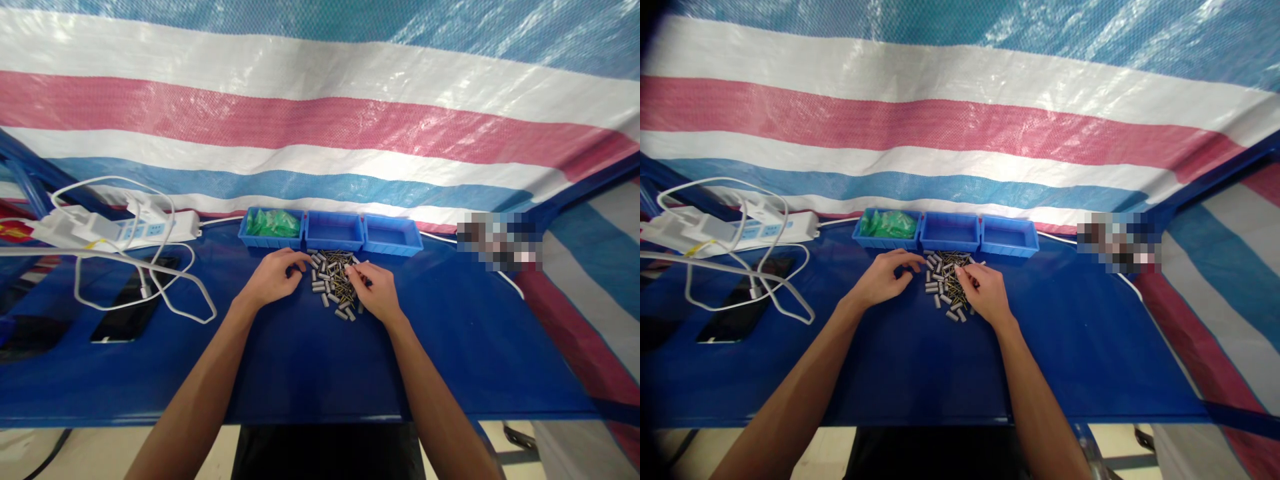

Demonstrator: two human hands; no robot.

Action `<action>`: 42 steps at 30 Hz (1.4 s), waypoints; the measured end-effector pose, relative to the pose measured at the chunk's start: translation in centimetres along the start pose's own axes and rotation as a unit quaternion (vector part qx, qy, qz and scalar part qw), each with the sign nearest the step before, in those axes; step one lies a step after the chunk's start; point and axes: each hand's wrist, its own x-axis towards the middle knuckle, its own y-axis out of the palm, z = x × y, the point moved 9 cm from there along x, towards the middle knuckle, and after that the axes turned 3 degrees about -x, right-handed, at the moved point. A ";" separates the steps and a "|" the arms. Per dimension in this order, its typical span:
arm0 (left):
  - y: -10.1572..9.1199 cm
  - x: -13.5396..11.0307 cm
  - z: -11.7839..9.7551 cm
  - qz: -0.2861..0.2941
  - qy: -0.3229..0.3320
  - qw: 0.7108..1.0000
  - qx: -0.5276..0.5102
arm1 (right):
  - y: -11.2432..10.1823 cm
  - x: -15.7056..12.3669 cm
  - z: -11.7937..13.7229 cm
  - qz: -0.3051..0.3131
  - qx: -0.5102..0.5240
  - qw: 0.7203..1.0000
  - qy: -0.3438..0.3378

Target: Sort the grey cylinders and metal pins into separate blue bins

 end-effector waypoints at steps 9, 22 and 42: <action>-0.3 -0.3 0.8 0.029 -0.039 0.999 -0.002 | 0.1 0.0 -0.1 0.002 0.001 1.000 0.002; -0.4 0.0 0.5 0.056 -0.036 0.998 -0.024 | 0.1 0.0 -0.1 -0.003 0.005 1.000 -0.005; -1.4 -0.3 4.3 -0.057 -0.138 0.981 -0.122 | 9.3 -1.7 9.9 0.240 -0.098 0.950 -0.177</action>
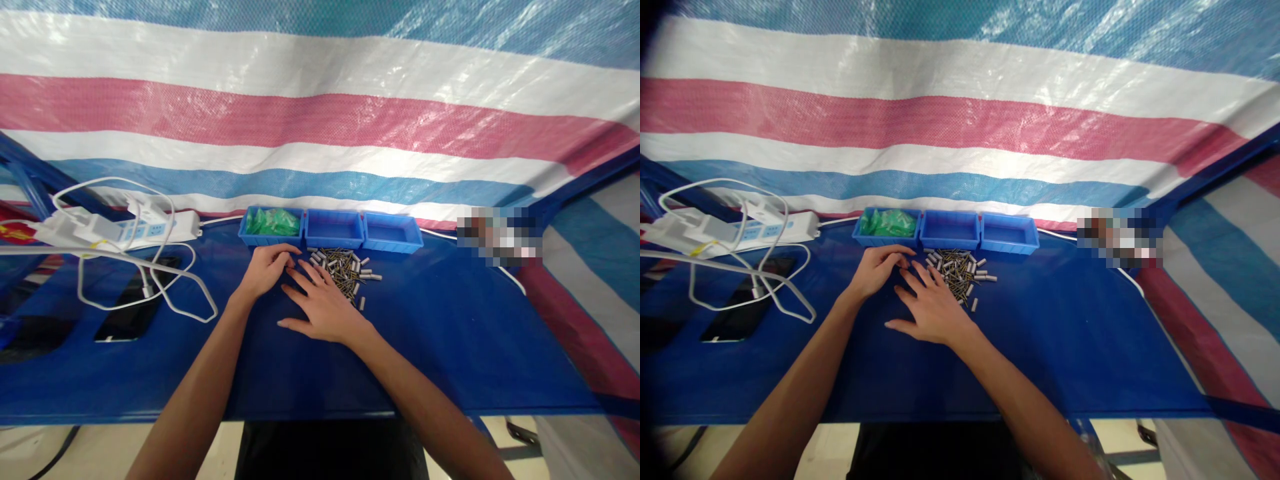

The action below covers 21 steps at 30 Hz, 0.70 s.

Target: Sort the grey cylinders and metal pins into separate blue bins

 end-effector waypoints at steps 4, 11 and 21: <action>-0.8 0.0 0.2 -0.027 -0.008 0.999 -0.016 | 0.2 0.5 0.7 0.039 0.057 0.998 0.013; -1.0 0.1 0.7 -0.039 -0.020 0.997 -0.064 | -2.6 -0.3 2.1 0.043 0.357 0.929 -0.084; -0.6 0.2 0.8 0.000 -0.034 0.999 -0.038 | 1.7 -0.6 4.2 0.057 0.069 0.996 -0.018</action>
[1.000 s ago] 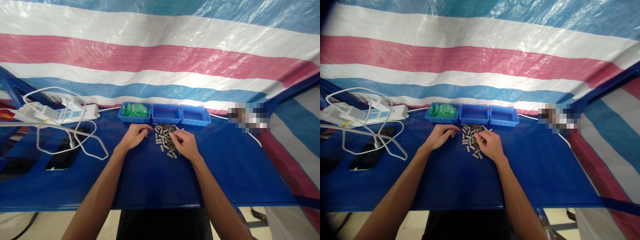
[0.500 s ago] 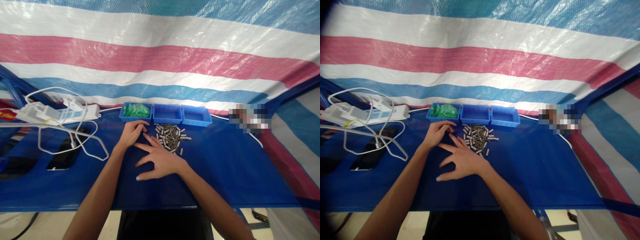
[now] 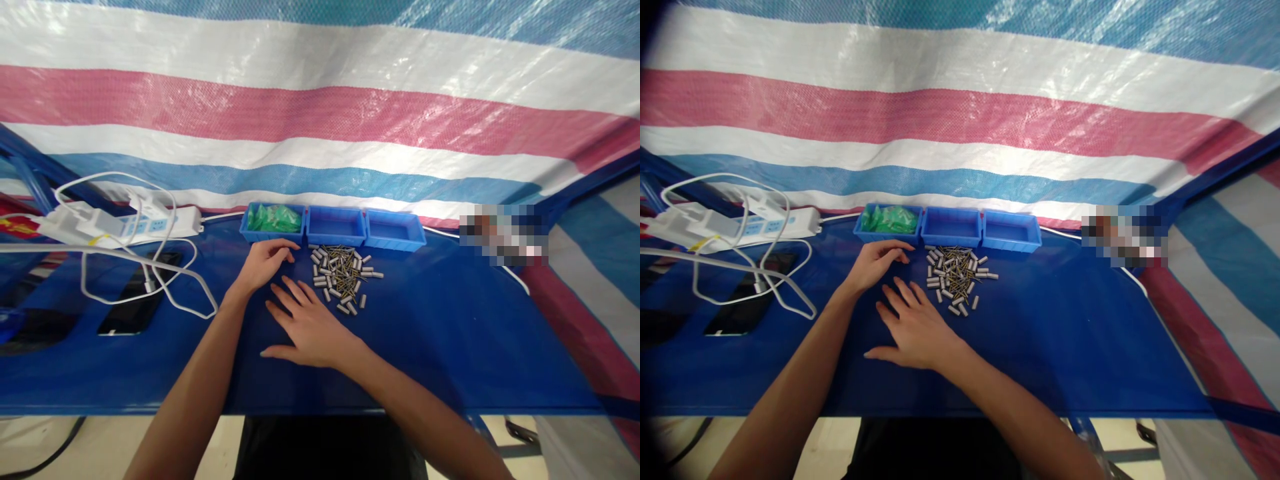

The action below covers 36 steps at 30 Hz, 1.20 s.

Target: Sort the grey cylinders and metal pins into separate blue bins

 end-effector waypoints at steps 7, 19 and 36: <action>0.1 0.2 0.7 0.012 -0.004 0.999 0.030 | -0.4 -1.6 5.9 0.168 0.262 0.926 -0.213; 1.0 -0.3 -0.1 0.009 0.021 0.998 0.058 | -6.1 -0.2 -3.7 -0.064 0.311 0.947 0.047; 6.1 -1.5 -3.5 0.047 0.241 0.942 0.231 | -10.4 -6.2 -13.1 -0.351 0.065 0.918 0.173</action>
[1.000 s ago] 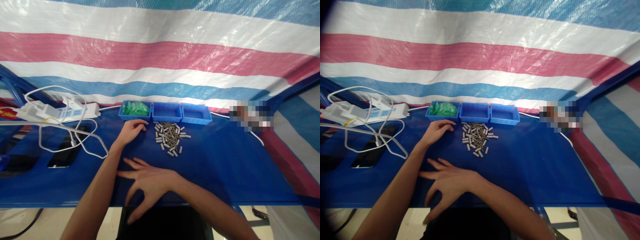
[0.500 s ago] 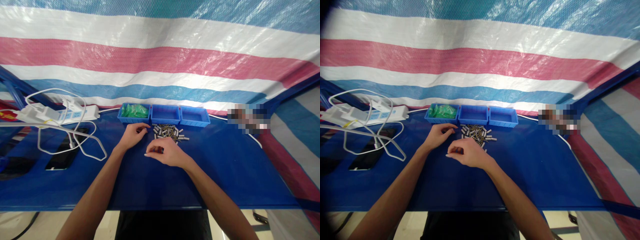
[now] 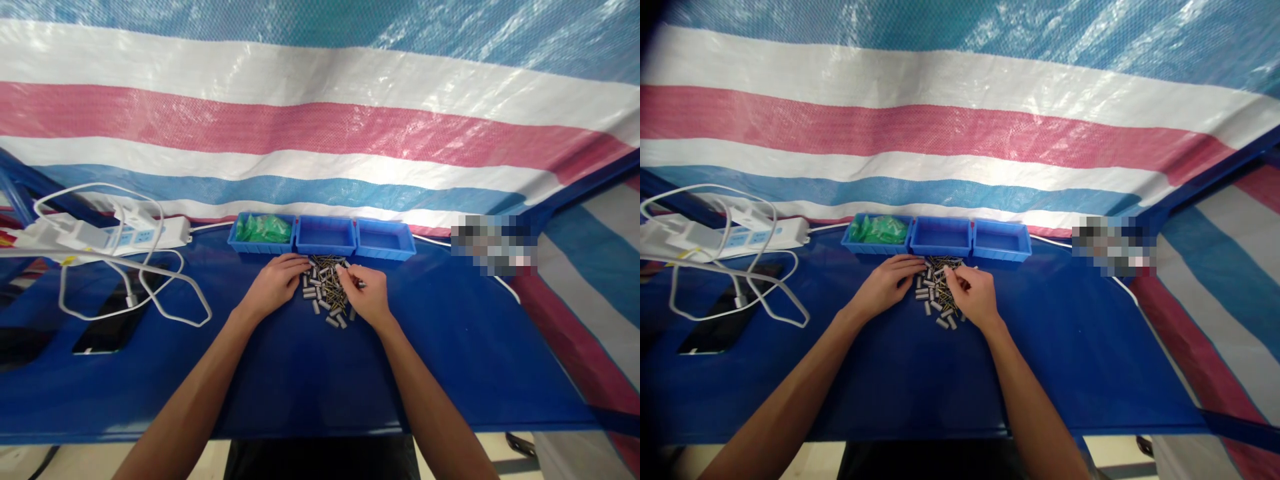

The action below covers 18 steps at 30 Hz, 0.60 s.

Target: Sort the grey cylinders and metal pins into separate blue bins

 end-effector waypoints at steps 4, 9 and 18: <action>-0.6 0.0 0.4 -0.009 -0.024 1.000 0.008 | -0.5 0.1 -0.5 -0.010 -0.013 1.000 0.009; -1.1 -0.1 0.9 -0.003 -0.061 0.998 -0.016 | -0.3 0.0 -0.5 -0.009 -0.016 1.000 0.005; -1.6 -0.6 3.1 -0.051 -0.145 0.977 -0.147 | -0.1 0.0 -0.8 -0.007 -0.012 1.000 0.012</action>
